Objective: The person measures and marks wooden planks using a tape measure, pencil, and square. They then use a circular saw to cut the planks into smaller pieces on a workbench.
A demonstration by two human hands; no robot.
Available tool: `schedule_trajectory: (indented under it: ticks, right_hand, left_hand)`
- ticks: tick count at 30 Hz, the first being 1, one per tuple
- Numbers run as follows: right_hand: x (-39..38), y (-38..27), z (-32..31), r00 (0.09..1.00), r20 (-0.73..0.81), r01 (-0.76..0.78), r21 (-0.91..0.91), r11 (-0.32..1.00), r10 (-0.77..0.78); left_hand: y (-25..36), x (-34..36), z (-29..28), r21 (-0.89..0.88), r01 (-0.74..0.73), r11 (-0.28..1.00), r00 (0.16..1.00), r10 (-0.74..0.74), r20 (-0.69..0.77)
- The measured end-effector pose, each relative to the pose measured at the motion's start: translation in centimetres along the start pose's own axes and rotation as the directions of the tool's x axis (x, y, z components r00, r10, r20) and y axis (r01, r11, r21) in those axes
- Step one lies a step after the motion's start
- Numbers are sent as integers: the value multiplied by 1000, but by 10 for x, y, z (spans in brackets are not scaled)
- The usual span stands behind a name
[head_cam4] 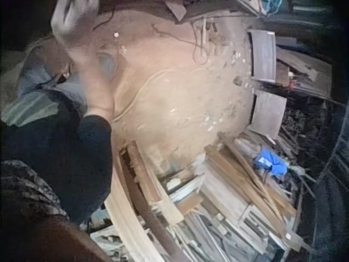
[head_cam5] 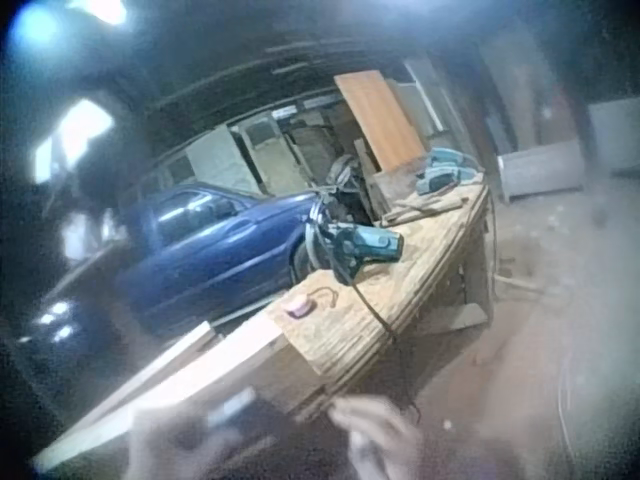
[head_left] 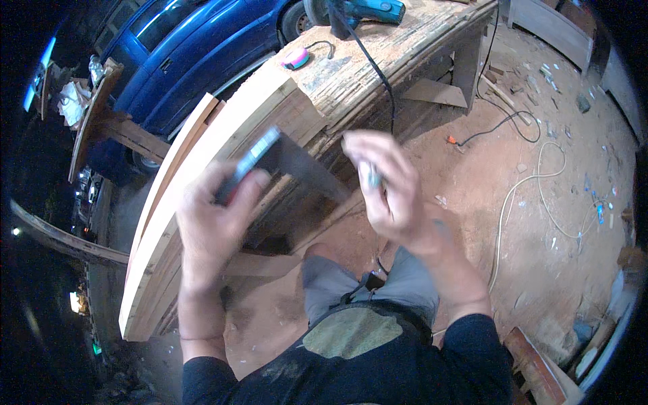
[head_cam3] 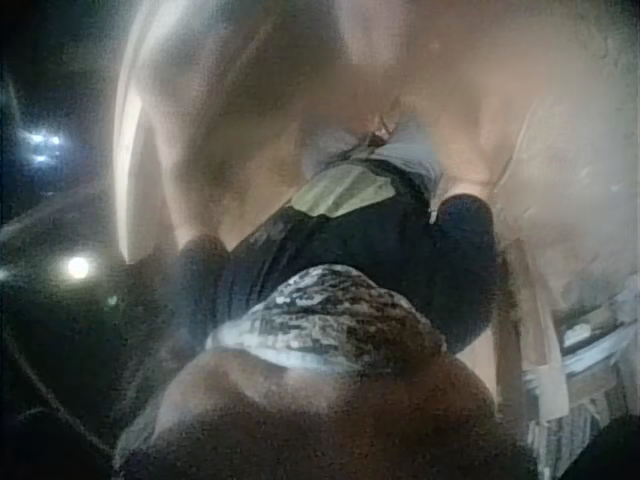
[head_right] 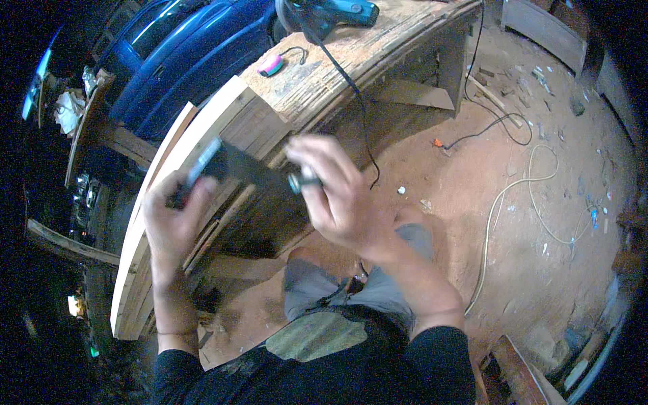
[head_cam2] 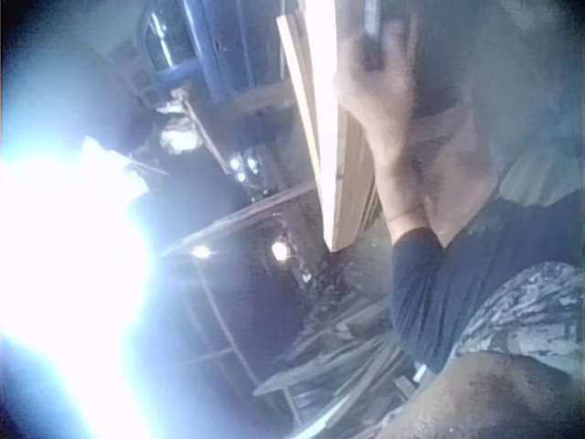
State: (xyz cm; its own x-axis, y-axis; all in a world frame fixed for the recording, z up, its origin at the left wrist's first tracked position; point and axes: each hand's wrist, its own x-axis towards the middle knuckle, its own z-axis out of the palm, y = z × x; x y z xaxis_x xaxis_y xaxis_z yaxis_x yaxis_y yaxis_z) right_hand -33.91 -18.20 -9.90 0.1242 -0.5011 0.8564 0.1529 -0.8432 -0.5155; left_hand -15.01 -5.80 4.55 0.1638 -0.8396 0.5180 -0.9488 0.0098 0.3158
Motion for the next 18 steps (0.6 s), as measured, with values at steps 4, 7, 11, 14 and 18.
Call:
schedule_trajectory:
  ticks: [4,7,11,14,18]
  right_hand:
    - [-81,-20,-11,917,169,-349,-104,931,362]
    - [-118,-28,-13,859,233,-436,-131,890,455]
    - [-133,-19,-22,886,95,-445,-94,891,453]
    - [-121,-17,-29,829,37,-549,-137,825,558]
    - [-102,-18,-24,856,-19,-517,-59,854,517]
  left_hand:
    - [-9,-39,19,-234,35,972,974,19,226]
    - [-19,-58,28,-300,200,933,943,-100,316]
    - [-30,-36,8,-272,46,961,979,11,202]
    - [-31,22,-16,-75,67,995,986,-55,157]
    - [-23,92,-14,-125,-9,992,996,20,86]
